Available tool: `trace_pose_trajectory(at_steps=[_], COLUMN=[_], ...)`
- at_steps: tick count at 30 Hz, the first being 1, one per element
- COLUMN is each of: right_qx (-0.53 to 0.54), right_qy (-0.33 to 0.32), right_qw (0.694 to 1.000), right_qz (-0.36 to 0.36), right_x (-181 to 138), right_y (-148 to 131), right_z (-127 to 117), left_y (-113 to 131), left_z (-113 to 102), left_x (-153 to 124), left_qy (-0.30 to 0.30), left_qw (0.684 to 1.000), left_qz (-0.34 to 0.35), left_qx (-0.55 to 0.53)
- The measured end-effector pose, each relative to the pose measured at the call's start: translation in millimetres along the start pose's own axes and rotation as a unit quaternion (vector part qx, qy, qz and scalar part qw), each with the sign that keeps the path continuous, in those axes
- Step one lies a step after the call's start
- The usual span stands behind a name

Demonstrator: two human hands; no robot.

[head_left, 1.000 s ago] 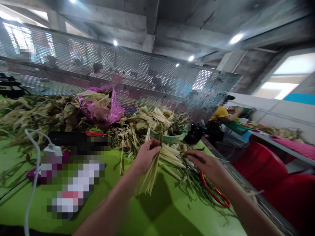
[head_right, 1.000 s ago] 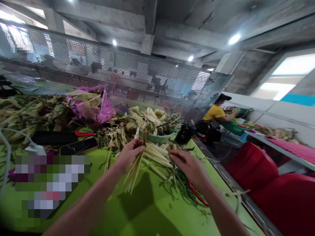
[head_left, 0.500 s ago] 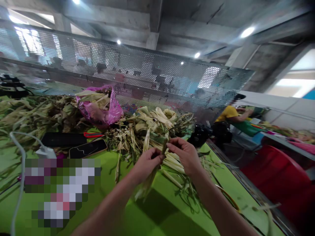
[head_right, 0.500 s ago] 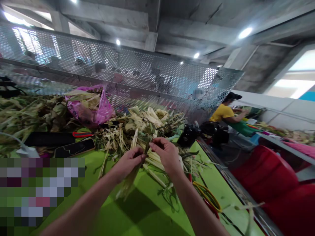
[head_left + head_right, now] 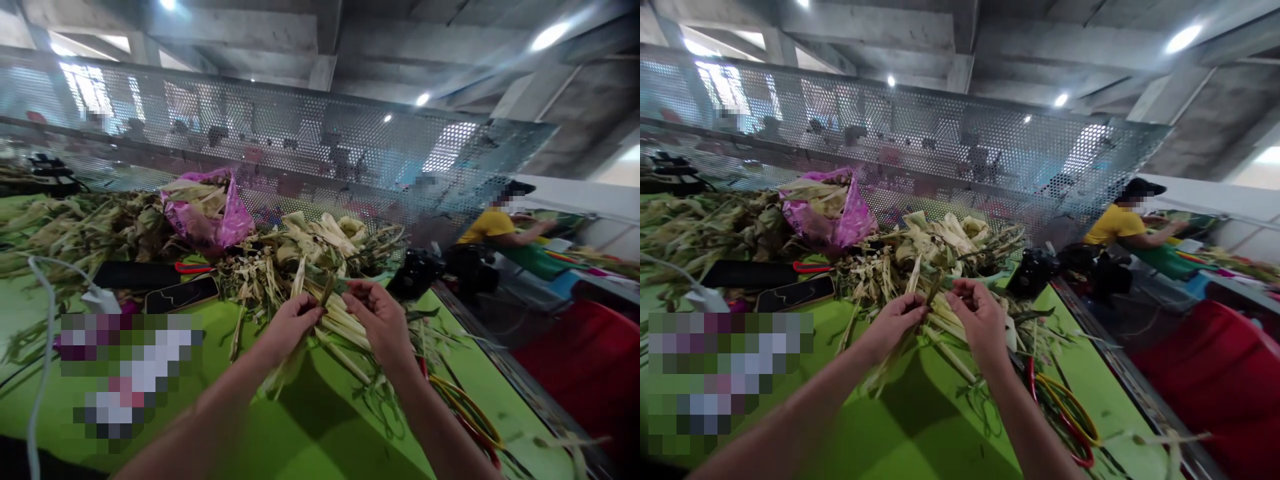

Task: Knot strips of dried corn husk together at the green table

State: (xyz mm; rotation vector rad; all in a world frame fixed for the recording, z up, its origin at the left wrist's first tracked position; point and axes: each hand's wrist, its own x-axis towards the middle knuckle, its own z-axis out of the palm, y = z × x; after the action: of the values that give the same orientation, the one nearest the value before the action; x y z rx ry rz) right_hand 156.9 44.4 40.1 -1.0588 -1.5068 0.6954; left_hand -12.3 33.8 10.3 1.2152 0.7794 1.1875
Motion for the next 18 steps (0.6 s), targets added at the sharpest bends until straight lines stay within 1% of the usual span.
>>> trace_pose_trajectory(at_steps=[2, 4, 7, 11, 13, 18], right_qx=[0.022, 0.015, 0.002, 0.041, 0.040, -0.001], right_qy=[-0.002, 0.006, 0.017, 0.015, 0.014, 0.009], right_qw=[1.000, 0.999, 0.999, 0.999, 0.999, 1.000], right_qz=[0.019, 0.028, 0.030, 0.032, 0.028, 0.008], right_x=[1.8, 2.7, 2.5, 1.8, 1.3, -1.1], right_y=[1.0, 0.4, -2.7, -5.8, -6.1, -7.8], right_z=[0.0, -0.4, -0.9, 0.0, 0.3, -0.2], left_y=[0.5, 1.0, 2.0, 0.9, -0.9, -3.5], left_z=[0.6, 1.4, 2.3, 2.8, 2.8, 1.8], left_x=[-0.8, -1.8, -3.0, -2.8, -1.8, 0.1], left_qy=[-0.017, -0.025, -0.033, -0.041, -0.039, -0.011], left_qw=[1.000, 0.999, 0.999, 0.998, 0.998, 0.999], left_qz=[0.005, 0.007, 0.003, 0.010, 0.008, -0.008], left_qx=[0.012, 0.025, 0.038, 0.049, 0.058, 0.050])
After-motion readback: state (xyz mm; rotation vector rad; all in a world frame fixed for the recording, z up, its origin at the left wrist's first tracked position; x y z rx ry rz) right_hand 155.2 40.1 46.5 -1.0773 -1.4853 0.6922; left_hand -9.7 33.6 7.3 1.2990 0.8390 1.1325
